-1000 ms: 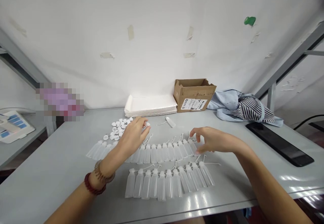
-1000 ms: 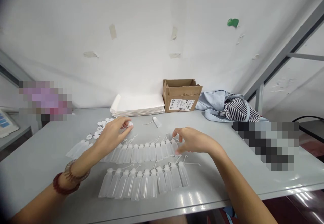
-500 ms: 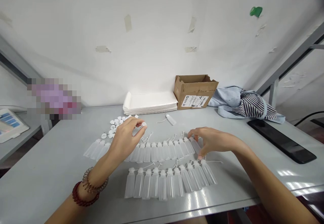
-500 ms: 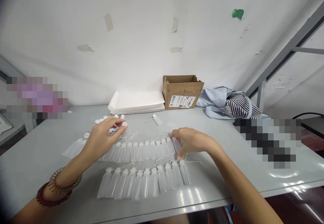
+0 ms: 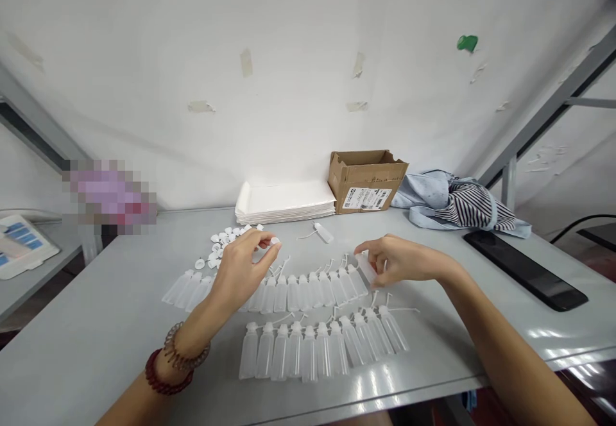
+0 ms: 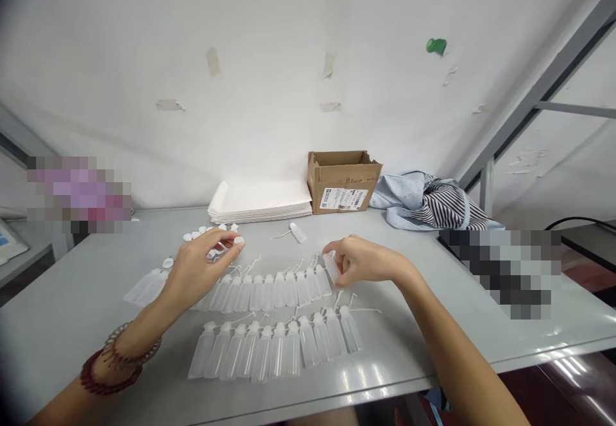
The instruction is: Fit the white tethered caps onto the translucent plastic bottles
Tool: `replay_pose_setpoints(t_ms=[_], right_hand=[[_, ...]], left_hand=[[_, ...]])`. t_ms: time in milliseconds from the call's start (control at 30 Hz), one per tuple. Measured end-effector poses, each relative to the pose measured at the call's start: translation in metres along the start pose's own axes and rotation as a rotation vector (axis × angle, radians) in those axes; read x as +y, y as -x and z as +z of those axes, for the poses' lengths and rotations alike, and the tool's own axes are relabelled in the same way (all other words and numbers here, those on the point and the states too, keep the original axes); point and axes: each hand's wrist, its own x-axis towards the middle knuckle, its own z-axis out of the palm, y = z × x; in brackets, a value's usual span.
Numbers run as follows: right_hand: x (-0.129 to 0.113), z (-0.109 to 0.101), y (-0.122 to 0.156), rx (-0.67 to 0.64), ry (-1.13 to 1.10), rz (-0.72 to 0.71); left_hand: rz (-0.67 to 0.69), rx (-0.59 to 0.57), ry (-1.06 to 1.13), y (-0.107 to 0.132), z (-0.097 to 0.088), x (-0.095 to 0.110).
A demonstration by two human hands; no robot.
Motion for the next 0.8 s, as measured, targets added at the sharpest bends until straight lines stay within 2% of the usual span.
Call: replay_pose_setpoints(t_ms=[133, 267, 400, 500, 600, 800], right_hand=[[0.000, -0.002, 0.002, 0.094, -0.118, -0.076], [-0.007, 0.010, -0.003, 0.195, -0.208, -0.246], [-0.018, 0.028, -0.009, 0.335, -0.257, -0.329], [-0.026, 0.040, -0.009, 0.385, -0.264, -0.423], [-0.032, 0.048, -0.006, 0.404, -0.199, -0.526], [-0.040, 0.054, -0.001, 0.349, -0.148, -0.590]], left_hand=[[-0.150, -0.086, 0.218, 0.002, 0.000, 0.009], [-0.308, -0.261, 0.528, 0.008, 0.001, 0.020], [-0.343, -0.410, 0.732, 0.015, 0.005, 0.030], [-0.340, -0.410, 0.814, 0.017, 0.008, 0.036], [-0.356, -0.364, 0.850, 0.018, 0.010, 0.039], [-0.375, -0.357, 0.872, 0.018, 0.012, 0.040]])
